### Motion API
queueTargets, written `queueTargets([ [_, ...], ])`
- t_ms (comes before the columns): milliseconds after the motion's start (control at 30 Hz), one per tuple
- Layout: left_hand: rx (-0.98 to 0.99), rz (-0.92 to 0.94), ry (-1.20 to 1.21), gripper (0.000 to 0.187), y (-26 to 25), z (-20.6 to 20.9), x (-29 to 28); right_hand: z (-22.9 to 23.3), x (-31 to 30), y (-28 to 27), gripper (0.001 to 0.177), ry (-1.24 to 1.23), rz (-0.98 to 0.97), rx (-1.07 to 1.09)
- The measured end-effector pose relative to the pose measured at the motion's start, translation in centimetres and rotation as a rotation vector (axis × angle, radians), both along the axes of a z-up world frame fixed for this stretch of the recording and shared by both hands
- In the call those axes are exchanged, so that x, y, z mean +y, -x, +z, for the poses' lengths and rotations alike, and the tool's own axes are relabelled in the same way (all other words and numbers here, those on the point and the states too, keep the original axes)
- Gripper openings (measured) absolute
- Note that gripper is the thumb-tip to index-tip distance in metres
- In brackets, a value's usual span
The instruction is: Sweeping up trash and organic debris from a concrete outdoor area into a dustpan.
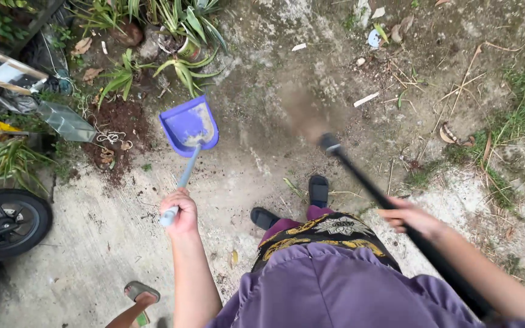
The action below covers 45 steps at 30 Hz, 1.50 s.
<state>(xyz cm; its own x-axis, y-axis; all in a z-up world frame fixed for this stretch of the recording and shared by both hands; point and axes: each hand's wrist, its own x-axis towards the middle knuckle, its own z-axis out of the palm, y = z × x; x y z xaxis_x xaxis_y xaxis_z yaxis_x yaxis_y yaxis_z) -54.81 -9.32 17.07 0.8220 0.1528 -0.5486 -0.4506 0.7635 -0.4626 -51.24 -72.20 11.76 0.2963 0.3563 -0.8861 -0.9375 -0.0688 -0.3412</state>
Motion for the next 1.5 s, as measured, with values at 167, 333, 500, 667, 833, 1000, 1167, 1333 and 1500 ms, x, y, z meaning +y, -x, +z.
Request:
queueTargets([
  [167,-0.024,0.017,0.026,0.01,1.0,-0.4,0.5,-1.6,17.8,-2.8,0.093,0.005,0.487,-0.09],
  [333,0.064,-0.031,-0.12,0.007,0.8,-0.7,1.1,-10.5,26.0,-4.6,0.096,-0.233,0.583,-0.138],
  [500,0.05,-0.003,0.001,0.011,0.8,-0.4,1.0,-17.9,14.5,-9.7,0.037,-0.311,0.097,-0.119],
  [667,-0.024,-0.026,0.027,0.009,2.1,-2.6,1.3,-7.2,-0.2,-11.4,0.037,0.216,-0.132,-0.203],
  [833,0.007,-0.023,0.115,0.012,1.6,-3.1,0.2,-3.0,-4.9,-6.7,0.062,0.309,-0.179,-0.169],
  [1000,0.087,-0.024,0.101,0.012,-0.2,-3.9,-2.5,-3.0,0.3,-2.1,0.084,0.039,0.015,-0.046],
  [1167,0.033,-0.06,0.061,0.012,0.3,-7.3,-3.5,-2.5,6.0,-0.7,0.091,-0.01,0.323,-0.057],
  [1333,0.157,-0.073,0.021,0.015,-1.0,-4.0,-7.6,-4.8,-2.8,-1.6,0.088,0.144,0.284,-0.048],
  [1500,0.051,-0.071,0.063,0.012,2.2,-3.2,-9.2,-8.9,-14.5,-1.5,0.072,0.304,-0.069,-0.132],
])
